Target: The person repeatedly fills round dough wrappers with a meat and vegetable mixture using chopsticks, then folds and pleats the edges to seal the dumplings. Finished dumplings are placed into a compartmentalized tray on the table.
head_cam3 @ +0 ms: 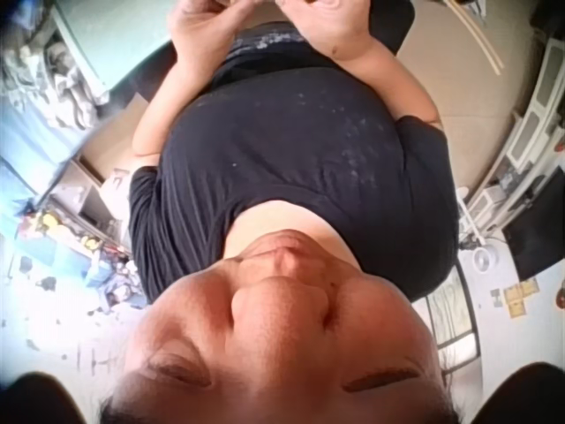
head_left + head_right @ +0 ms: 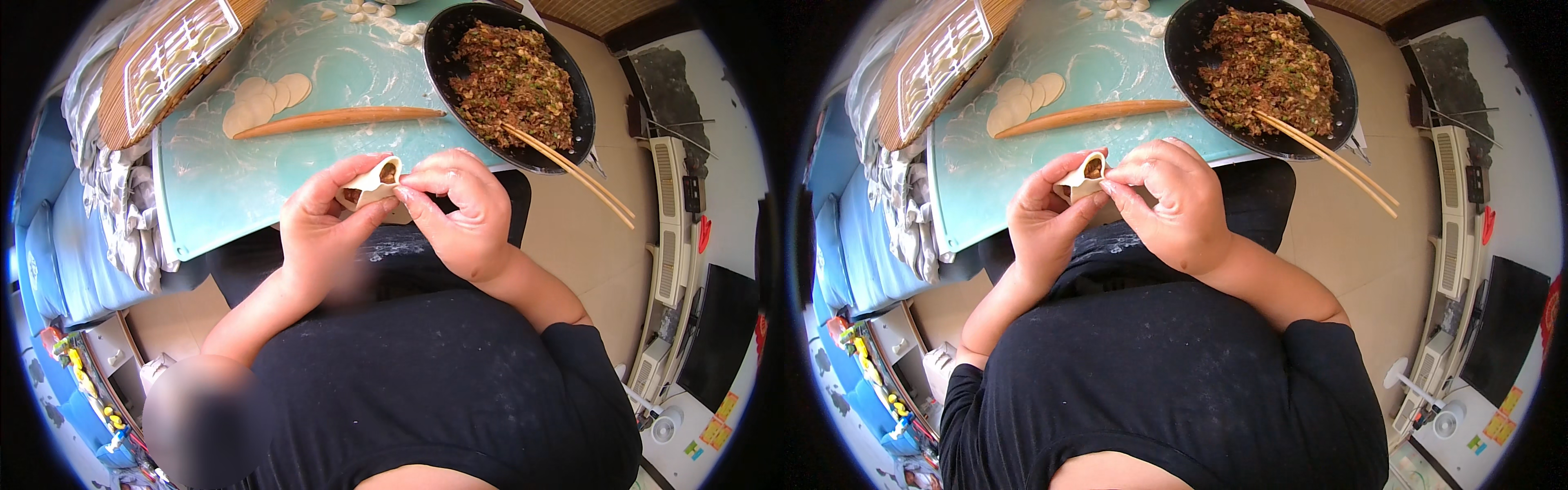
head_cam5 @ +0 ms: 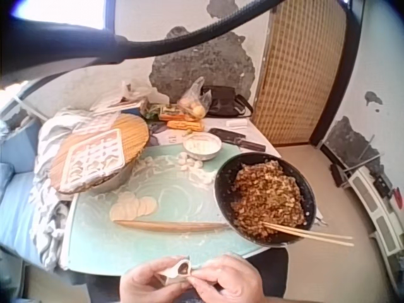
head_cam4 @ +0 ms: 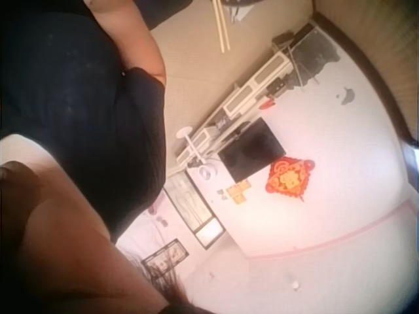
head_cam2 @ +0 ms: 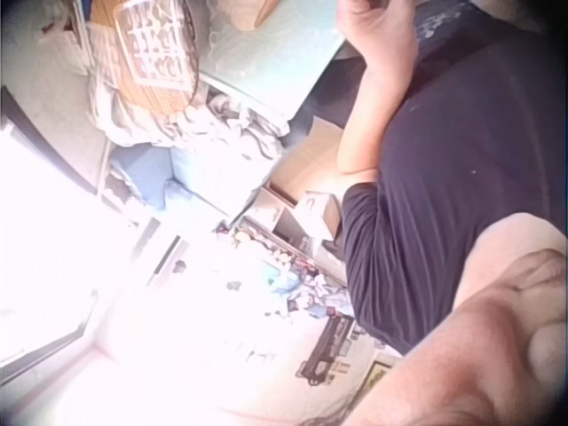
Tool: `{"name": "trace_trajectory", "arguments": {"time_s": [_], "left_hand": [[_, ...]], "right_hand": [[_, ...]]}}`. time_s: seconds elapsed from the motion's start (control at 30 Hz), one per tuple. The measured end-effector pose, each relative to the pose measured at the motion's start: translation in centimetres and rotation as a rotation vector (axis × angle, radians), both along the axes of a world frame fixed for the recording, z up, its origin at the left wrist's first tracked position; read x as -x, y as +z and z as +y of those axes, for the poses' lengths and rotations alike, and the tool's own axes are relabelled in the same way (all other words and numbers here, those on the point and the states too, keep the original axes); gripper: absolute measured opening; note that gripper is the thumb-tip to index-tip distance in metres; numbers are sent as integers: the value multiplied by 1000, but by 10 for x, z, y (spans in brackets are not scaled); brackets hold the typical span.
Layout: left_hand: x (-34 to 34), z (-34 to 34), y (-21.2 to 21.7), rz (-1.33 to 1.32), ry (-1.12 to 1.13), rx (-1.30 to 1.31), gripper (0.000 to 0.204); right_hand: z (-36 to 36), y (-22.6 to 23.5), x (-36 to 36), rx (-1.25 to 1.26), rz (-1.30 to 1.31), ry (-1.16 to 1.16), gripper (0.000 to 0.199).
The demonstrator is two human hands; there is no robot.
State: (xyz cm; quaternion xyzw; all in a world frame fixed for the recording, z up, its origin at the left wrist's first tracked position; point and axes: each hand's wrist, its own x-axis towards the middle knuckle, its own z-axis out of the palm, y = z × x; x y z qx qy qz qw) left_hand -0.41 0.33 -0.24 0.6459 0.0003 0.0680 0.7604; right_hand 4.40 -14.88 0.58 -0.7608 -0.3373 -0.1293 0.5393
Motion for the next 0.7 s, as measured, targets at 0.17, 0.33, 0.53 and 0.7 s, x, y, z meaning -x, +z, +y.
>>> {"name": "trace_trajectory", "arguments": {"time_s": [0.17,0.33,0.53,0.7], "left_hand": [[2,-1,-1,15,-18,42,38],[2,-1,2,36,-30,100,38],[2,-1,4,50,-35,94,38],[4,-1,-1,74,-41,86,38]], "right_hand": [[-1,0,-3,51,-142,-13,16],[0,-3,-1,-115,148,-4,25],[0,-5,-3,26,57,39,32],[1,-6,-5,82,-189,-16,27]]}}
